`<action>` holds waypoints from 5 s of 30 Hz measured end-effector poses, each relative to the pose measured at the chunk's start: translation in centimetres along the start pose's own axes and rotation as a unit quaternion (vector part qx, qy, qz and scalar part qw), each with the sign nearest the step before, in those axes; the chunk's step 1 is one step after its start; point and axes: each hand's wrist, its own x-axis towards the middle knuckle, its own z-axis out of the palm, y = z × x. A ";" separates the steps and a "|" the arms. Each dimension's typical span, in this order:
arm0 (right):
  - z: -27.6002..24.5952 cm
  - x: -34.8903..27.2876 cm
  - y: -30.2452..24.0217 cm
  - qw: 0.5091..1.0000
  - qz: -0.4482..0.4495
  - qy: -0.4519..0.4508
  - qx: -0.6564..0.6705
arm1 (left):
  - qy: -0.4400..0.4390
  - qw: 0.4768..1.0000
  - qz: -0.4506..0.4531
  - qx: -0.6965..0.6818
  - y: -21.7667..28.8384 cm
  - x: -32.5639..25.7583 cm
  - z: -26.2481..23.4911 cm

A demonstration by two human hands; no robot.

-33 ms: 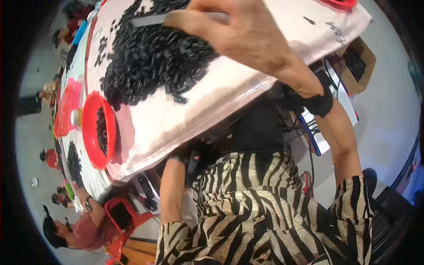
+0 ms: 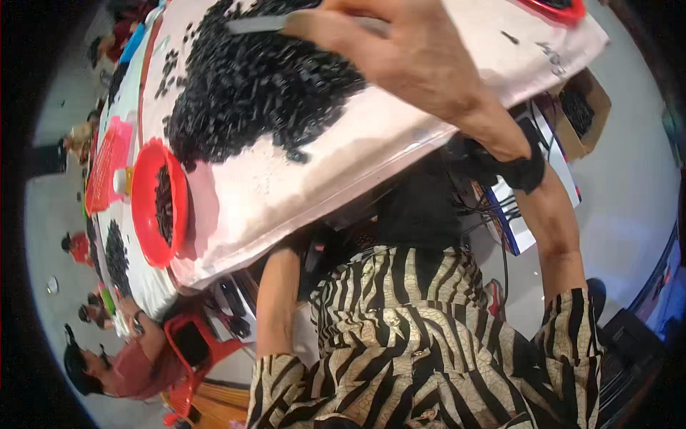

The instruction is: Trimming excess material from small black shoe components using a blade.

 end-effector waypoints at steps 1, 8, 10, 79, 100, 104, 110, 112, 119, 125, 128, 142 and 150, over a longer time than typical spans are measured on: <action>0.0 -0.2 -1.4 0.999 0.017 0.016 0.034 | 0.007 1.000 -0.009 -0.005 -0.5 -0.7 -0.1; 1.0 -0.4 -0.9 0.996 0.069 0.016 -0.058 | 0.058 0.998 -0.025 -0.030 -1.8 -0.1 -1.1; 1.0 0.0 -1.7 0.992 0.100 -0.002 -0.081 | 0.082 0.996 -0.016 -0.037 -1.9 1.6 -1.7; 1.9 -5.2 3.4 0.950 0.255 0.139 -0.111 | -0.288 0.954 -0.055 0.062 7.2 5.9 5.2; 2.3 -5.3 3.6 0.951 0.235 0.139 -0.142 | 0.133 0.845 0.023 -0.518 15.5 -3.5 -4.7; 2.4 -5.4 3.6 0.945 0.243 0.127 -0.179 | 0.171 0.828 0.017 -0.533 15.4 -3.7 -5.2; 2.5 -5.5 3.6 0.939 0.254 0.123 -0.196 | 0.154 0.823 0.012 -0.547 15.4 -4.5 -5.5; 2.5 -5.4 3.5 0.939 0.256 0.118 -0.199 | 0.158 0.822 -0.004 -0.547 15.6 -4.6 -5.5; 2.3 -5.4 3.5 0.938 0.254 0.098 -0.217 | 0.140 0.807 -0.007 -0.574 15.1 -4.3 -5.3; 2.5 -5.2 3.4 0.924 0.298 0.090 -0.223 | 0.151 0.804 0.006 -0.575 14.9 -3.8 -5.4; 2.8 -5.2 3.3 0.923 0.300 0.096 -0.222 | 0.160 0.805 0.000 -0.571 14.7 -3.6 -5.6; 2.4 -5.1 3.1 0.911 0.350 0.135 -0.169 | 0.149 0.795 -0.052 -0.585 15.2 1.0 -6.1; 2.3 -5.0 2.7 0.914 0.341 0.138 -0.168 | 0.179 0.801 -0.108 -0.560 16.2 2.5 -6.1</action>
